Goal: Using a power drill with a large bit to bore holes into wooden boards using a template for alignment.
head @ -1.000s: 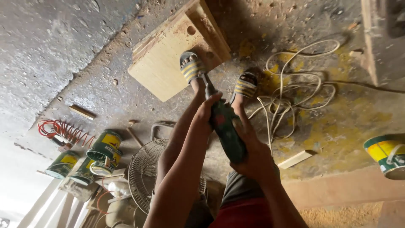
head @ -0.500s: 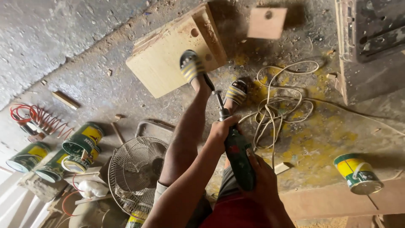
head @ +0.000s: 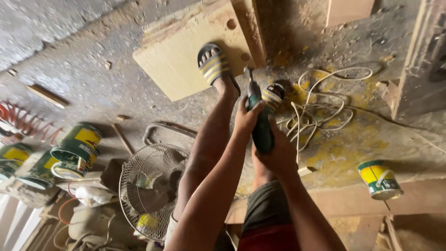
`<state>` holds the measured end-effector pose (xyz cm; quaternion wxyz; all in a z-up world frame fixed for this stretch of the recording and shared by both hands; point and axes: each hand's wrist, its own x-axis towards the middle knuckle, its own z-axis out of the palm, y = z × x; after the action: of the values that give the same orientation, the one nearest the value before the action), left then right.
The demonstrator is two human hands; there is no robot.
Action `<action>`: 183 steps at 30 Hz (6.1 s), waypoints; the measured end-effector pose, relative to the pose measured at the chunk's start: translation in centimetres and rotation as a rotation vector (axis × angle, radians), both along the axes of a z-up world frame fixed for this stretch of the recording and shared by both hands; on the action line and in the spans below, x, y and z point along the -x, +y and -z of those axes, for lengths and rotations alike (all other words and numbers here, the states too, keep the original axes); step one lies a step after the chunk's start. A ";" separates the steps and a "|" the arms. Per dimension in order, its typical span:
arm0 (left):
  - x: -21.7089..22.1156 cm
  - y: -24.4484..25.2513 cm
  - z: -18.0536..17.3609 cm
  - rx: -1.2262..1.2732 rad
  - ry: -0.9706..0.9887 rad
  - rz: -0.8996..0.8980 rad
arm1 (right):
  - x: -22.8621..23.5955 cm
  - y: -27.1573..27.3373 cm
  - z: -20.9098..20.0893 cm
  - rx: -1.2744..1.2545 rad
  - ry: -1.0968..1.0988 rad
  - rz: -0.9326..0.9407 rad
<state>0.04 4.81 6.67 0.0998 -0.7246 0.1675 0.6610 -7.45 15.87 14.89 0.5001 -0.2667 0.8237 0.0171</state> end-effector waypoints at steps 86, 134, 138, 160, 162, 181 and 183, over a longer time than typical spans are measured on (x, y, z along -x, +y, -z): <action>3.3 -8.8 1.2 -0.297 -0.222 0.002 | 1.8 -14.6 4.0 -0.567 -0.189 -0.138; 3.5 -8.7 3.1 -0.401 -0.093 0.051 | 4.4 -16.1 4.4 -0.443 -0.228 -0.258; 3.2 -7.4 4.6 -0.404 -0.089 0.011 | 4.3 -15.8 4.5 -0.429 -0.245 -0.251; 4.7 -8.1 2.4 -0.332 0.064 -0.029 | 5.0 -17.0 3.9 -0.432 -0.177 -0.436; 4.8 -7.9 2.3 -0.333 0.064 -0.058 | 5.2 -17.1 3.9 -0.423 -0.178 -0.459; 4.4 -7.3 3.6 -0.298 -0.240 0.036 | 4.5 -16.9 2.4 -0.540 -0.244 -0.036; 4.3 -6.7 3.8 -0.270 -0.258 0.127 | 4.3 -15.6 2.8 -0.527 -0.247 0.013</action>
<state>-4.22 -1.86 2.84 0.2580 -0.7713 0.1084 0.5716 -11.71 0.29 12.12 0.6488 -0.1225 0.7254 0.1947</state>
